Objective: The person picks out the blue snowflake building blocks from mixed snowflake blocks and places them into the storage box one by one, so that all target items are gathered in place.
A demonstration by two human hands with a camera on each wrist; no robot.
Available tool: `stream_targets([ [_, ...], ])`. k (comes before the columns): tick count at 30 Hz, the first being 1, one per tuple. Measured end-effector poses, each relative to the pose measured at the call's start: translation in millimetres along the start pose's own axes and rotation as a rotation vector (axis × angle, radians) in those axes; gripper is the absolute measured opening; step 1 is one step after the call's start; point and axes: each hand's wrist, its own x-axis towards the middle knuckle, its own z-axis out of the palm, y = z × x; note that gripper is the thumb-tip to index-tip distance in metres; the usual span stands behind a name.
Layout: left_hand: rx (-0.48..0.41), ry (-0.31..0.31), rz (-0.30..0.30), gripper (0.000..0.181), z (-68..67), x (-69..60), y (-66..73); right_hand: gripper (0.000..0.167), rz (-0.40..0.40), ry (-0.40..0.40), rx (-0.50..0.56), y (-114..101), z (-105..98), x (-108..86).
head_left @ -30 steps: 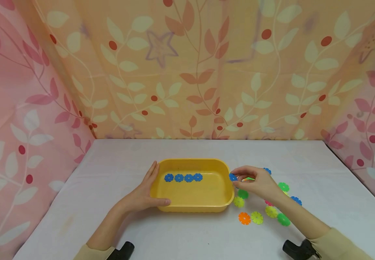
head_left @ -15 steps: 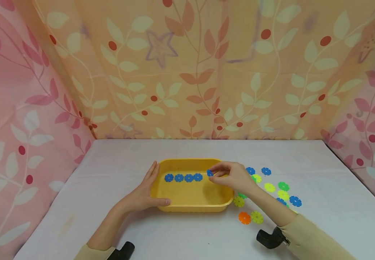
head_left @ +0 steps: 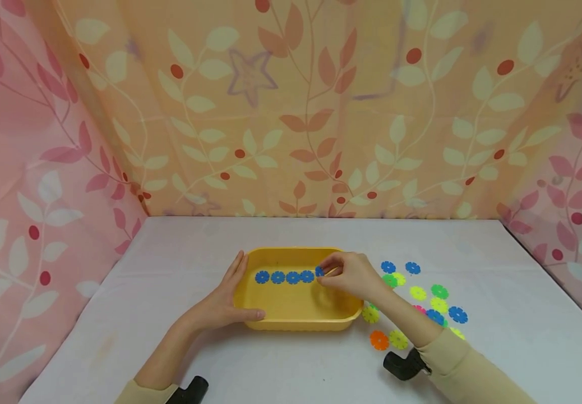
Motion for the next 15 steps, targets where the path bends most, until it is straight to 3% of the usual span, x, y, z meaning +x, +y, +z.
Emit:
stream_targets([
  [7, 0.002, -0.005, -0.005, 0.125, 0.2, -0.1, -0.6, 0.022, 0.021, -0.005, -0.07, -2.1, 3.3, 2.1],
  [15, 0.005, -0.002, -0.011, 0.125, 0.0, 0.4, -0.5, 0.025, 0.065, -0.011, -0.238, -6.2, 8.3, 9.7],
])
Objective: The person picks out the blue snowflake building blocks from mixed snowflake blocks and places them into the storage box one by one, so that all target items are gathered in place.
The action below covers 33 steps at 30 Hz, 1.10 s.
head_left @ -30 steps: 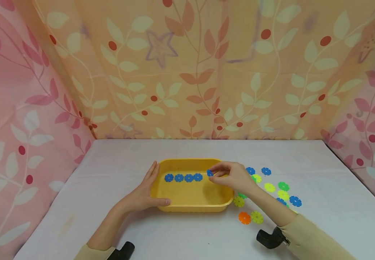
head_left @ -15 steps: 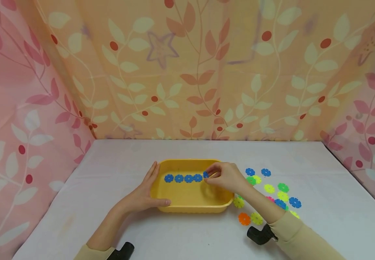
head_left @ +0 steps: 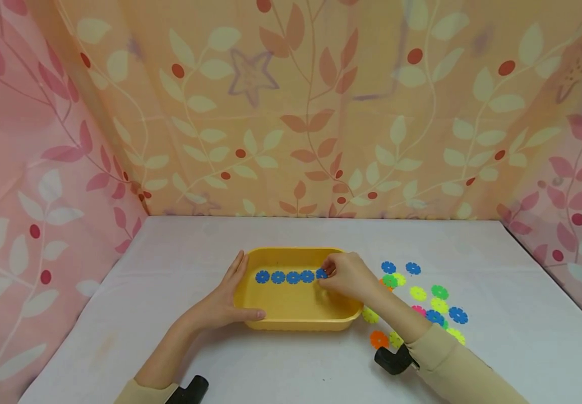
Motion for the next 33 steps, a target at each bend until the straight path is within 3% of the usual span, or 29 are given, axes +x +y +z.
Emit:
stream_targets([
  [9, -0.008, -0.001, -0.001, 0.124, 0.1, 0.1, 0.1, 0.019, 0.007, -0.036, -0.268, -3.4, 4.5, 10.1],
  [15, -0.005, 0.0, 0.0, 0.125, -0.1, 0.0, 0.5, 0.021, -0.04, -0.037, -0.352, -2.4, 7.9, 13.2],
  [22, -0.003, 0.001, 0.005, 0.126, -1.3, -0.3, 0.8, 0.014, -0.118, -0.009, -0.33, -0.5, 10.6, 14.4],
  [27, 0.003, 0.004, 0.009, 0.125, -1.1, -0.1, -0.6, 0.013, -0.126, -0.006, -0.305, 0.7, 10.6, 15.1],
  [33, -0.003, 0.001, 0.003, 0.124, -0.1, 0.4, -0.8, 0.019, -0.129, -0.002, -0.159, 4.6, 4.4, 10.4],
])
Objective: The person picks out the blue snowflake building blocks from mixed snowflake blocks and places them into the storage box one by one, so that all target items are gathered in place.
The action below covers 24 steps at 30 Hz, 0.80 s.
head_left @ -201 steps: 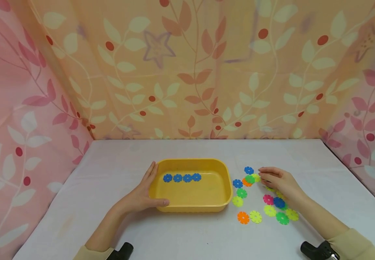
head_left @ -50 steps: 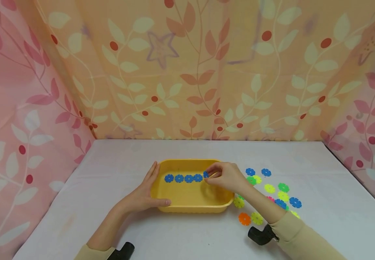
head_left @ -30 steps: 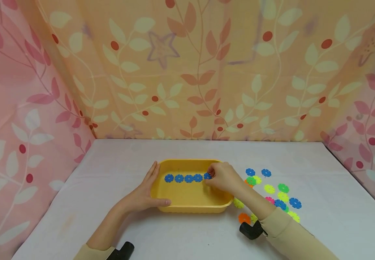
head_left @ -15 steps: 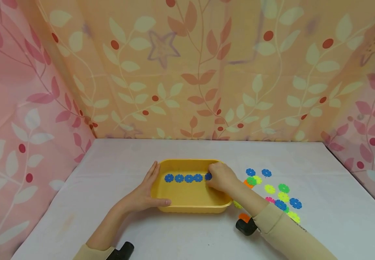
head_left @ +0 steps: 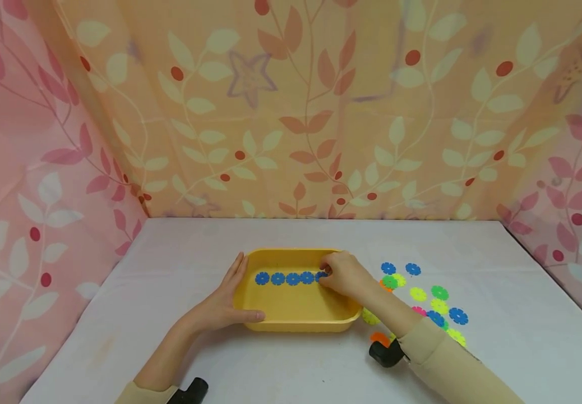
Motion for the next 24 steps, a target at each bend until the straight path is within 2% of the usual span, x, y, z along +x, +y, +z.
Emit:
stream_targets([
  [4, -0.003, -0.002, 0.004, 0.124, 0.4, 0.0, 0.7, 0.022, 0.006, 0.027, 0.174, 5.7, -6.0, -9.5],
  [8, 0.002, -0.002, 0.009, 0.124, -0.1, 0.0, 1.6, 0.024, 0.049, 0.057, 0.353, 11.9, -12.4, -21.1],
  [16, -0.006, -0.001, 0.012, 0.125, -0.7, -0.2, 1.7, 0.04, 0.213, 0.069, 0.802, 28.5, -25.7, -47.5],
  [19, -0.002, 0.003, 0.018, 0.125, -0.5, 0.1, 0.7, 0.046, 0.264, 0.074, 0.881, 38.4, -28.7, -56.5],
  [24, -0.006, 0.001, 0.018, 0.125, -0.4, 0.1, 0.2, 0.052, 0.377, 0.083, 0.926, 55.8, -34.0, -71.1],
])
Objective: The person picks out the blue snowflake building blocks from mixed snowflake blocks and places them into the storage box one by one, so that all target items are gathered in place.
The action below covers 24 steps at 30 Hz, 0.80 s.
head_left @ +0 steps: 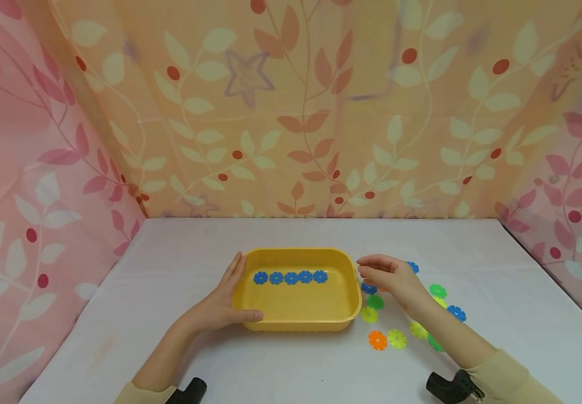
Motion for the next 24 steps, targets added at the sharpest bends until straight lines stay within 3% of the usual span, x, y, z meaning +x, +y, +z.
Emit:
stream_targets([
  [5, -0.005, 0.0, 0.0, 0.124, 0.0, -0.2, -0.3, 0.055, 0.097, 0.039, 0.114, 10.8, -17.7, -2.9],
  [10, -0.002, 0.003, 0.002, 0.124, 0.3, 0.1, -2.0, 0.051, 0.119, 0.01, 0.149, 23.6, -31.0, -4.0],
  [14, -0.006, 0.006, 0.009, 0.123, 0.5, -0.2, -2.8, 0.048, 0.114, -0.005, -0.016, 33.0, -34.3, -4.7],
  [19, -0.008, 0.006, 0.013, 0.123, 0.9, -0.2, -2.9, 0.04, 0.045, -0.003, -0.262, 39.2, -34.3, -6.6],
  [24, -0.006, 0.003, -0.002, 0.123, 1.2, 0.6, -2.8, 0.039, 0.017, 0.024, -0.368, 38.8, -34.1, -5.9],
])
